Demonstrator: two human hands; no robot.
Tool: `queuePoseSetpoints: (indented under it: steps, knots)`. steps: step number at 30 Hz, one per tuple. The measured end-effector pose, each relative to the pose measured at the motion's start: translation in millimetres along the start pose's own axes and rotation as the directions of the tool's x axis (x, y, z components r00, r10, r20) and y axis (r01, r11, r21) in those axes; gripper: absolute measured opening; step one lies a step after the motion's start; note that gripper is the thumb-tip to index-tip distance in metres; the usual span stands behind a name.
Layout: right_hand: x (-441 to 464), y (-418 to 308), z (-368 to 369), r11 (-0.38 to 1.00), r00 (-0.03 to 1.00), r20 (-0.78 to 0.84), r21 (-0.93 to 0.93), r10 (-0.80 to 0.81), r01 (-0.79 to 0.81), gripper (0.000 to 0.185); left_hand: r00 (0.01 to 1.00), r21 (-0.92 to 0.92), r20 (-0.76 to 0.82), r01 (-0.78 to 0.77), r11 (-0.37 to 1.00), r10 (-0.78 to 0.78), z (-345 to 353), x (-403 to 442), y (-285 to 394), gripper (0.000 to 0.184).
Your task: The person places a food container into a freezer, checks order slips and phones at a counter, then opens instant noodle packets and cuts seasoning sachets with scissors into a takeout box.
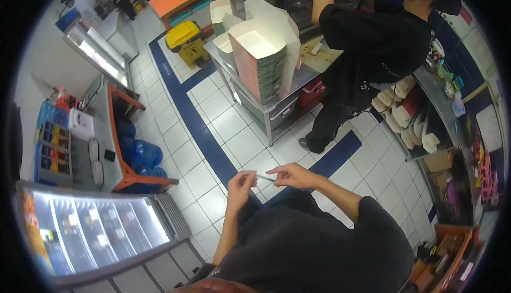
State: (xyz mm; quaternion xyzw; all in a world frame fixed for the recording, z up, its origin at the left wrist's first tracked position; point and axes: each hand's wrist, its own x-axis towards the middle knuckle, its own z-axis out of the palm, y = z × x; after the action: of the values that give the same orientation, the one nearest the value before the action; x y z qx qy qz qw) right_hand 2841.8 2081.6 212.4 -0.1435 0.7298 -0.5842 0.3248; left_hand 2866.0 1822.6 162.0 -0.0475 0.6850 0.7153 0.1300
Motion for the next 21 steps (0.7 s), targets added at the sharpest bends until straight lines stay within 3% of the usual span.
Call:
queuePoseSetpoints:
  steps: [1,2,4,5,6,7,8,9,10,11,12,14,16,17,18,21]
  knots:
    - [12,3,2,0.971,0.999,0.022,-0.239,0.029,-0.023,0.025,0.99,0.09,0.137,-0.028,0.996,0.015,-18,21,-1,0.038]
    - [24,17,8,0.976,0.999,-0.012,-0.216,0.03,-0.032,0.025,0.985,0.108,0.172,-0.024,0.994,0.005,-35,29,5,0.038]
    - [44,66,7,0.812,0.993,-0.111,-0.576,0.037,-0.095,0.032,0.936,0.302,0.348,-0.065,0.951,-0.047,-56,60,21,0.05]
    - [53,95,13,0.729,0.94,-0.18,-0.594,0.291,-0.339,0.032,0.87,0.375,0.478,-0.073,0.924,-0.125,-74,75,13,0.057]
    - [53,111,18,0.59,0.816,-0.238,-0.588,0.527,-0.553,0.032,0.831,0.378,0.543,-0.113,0.919,-0.121,-88,87,6,0.057]
    - [44,111,29,0.59,0.796,-0.288,-0.548,0.532,-0.592,0.032,0.735,0.445,0.651,-0.171,0.879,-0.187,-100,96,-4,0.057]
    - [42,108,39,0.65,0.752,-0.172,-0.405,0.636,-0.643,0.028,0.64,0.501,0.724,-0.231,0.834,-0.258,-113,106,-12,0.056]
    - [50,102,47,0.683,0.711,-0.024,-0.258,0.702,-0.683,0.025,0.62,0.498,0.741,-0.249,0.831,-0.258,-125,118,-28,0.056]
    - [59,91,52,0.684,0.71,-0.038,-0.235,0.703,-0.69,0.025,0.532,0.407,0.824,-0.318,0.856,-0.194,-136,130,-46,0.056]
    - [63,71,59,0.674,0.671,0.086,-0.007,0.737,-0.739,0.022,0.433,0.305,0.893,-0.374,0.876,-0.126,-145,142,-55,0.055]
    - [68,55,69,0.61,0.645,0.214,0.212,0.734,-0.764,0.02,0.411,0.299,0.903,-0.383,0.874,-0.128,-155,154,-58,0.055]
    - [101,33,77,0.633,0.665,0.188,0.207,0.723,-0.746,0.018,0.454,0.383,0.866,-0.337,0.86,-0.208,-176,175,-44,0.052]
    - [141,52,83,0.791,0.788,-0.085,0.123,0.61,-0.6,0.019,0.399,0.409,0.876,-0.323,0.853,-0.269,-187,205,-25,0.05]
    - [165,75,83,0.812,0.806,-0.107,0.131,0.582,-0.569,0.025,0.374,0.401,0.888,-0.339,0.851,-0.269,-194,220,-17,0.049]
    - [193,75,83,0.809,0.808,-0.069,0.124,0.585,-0.575,0.025,0.359,0.384,0.897,-0.341,0.858,-0.259,-206,236,-13,0.048]
    - [273,49,68,0.758,0.735,-0.255,-0.013,0.628,-0.652,0.034,0.336,0.421,0.893,-0.395,0.817,-0.298,-235,304,-1,0.047]
